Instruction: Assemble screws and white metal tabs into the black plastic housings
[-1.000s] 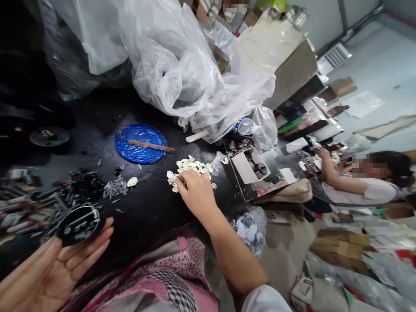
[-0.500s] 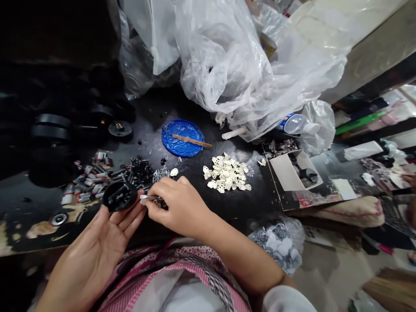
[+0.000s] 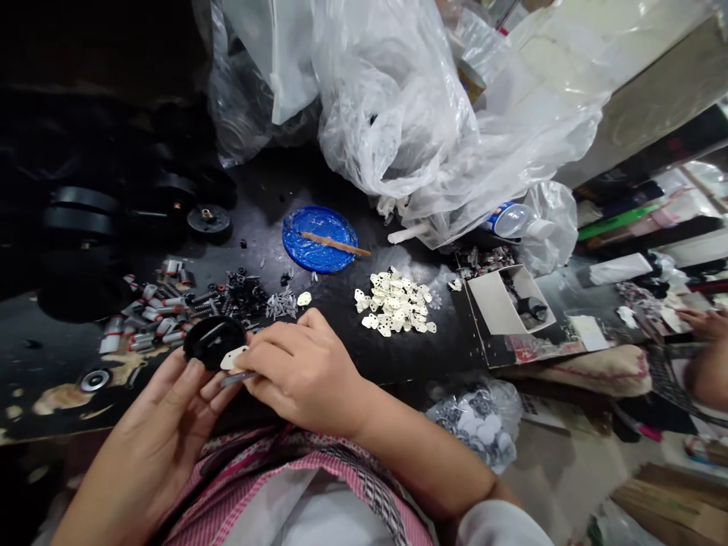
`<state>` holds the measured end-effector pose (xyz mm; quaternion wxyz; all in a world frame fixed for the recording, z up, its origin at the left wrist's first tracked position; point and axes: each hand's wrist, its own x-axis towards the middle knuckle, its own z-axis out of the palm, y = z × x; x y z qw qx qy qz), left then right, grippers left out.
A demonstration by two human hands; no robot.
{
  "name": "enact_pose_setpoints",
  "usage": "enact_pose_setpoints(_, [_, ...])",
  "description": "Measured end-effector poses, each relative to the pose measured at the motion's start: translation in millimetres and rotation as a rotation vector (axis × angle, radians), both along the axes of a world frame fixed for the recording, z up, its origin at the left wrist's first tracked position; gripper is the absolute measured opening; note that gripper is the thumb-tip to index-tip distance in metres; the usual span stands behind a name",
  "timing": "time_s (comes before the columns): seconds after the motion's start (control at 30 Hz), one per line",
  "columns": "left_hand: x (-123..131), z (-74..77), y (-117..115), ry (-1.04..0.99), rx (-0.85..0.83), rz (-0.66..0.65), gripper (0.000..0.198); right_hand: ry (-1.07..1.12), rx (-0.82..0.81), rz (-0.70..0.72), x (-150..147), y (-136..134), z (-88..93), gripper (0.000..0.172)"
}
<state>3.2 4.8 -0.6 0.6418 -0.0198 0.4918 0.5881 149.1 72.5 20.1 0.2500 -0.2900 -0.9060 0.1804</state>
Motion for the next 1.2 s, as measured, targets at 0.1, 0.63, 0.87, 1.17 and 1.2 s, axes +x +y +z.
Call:
enact_pose_setpoints(0.1, [0, -4.0, -4, 0.055, -0.013, -0.020, 0.037, -0.040, 0.036, -0.005, -3, 1, 1.0, 0.016])
enact_pose_setpoints(0.63, [-1, -8.9, -6, 0.131, 0.064, -0.136, 0.036, -0.090, 0.104, 0.028, -1, -1, 6.1, 0.017])
enact_pose_setpoints(0.87, [-2, -8.7, -8, 0.124, 0.082, -0.138, 0.034, 0.005, 0.068, -0.010, 2, -2, 7.9, 0.011])
enact_pose_setpoints(1.17, [-3, -15.9, -10, 0.105, 0.135, -0.173, 0.031, 0.004, 0.068, -0.011, 0, -4, 2.2, 0.013])
enact_pose_setpoints(1.2, [-3, -16.3, -10, 0.102, 0.142, -0.177, 0.030, 0.000, 0.072, -0.009, 0, -4, 2.3, 0.013])
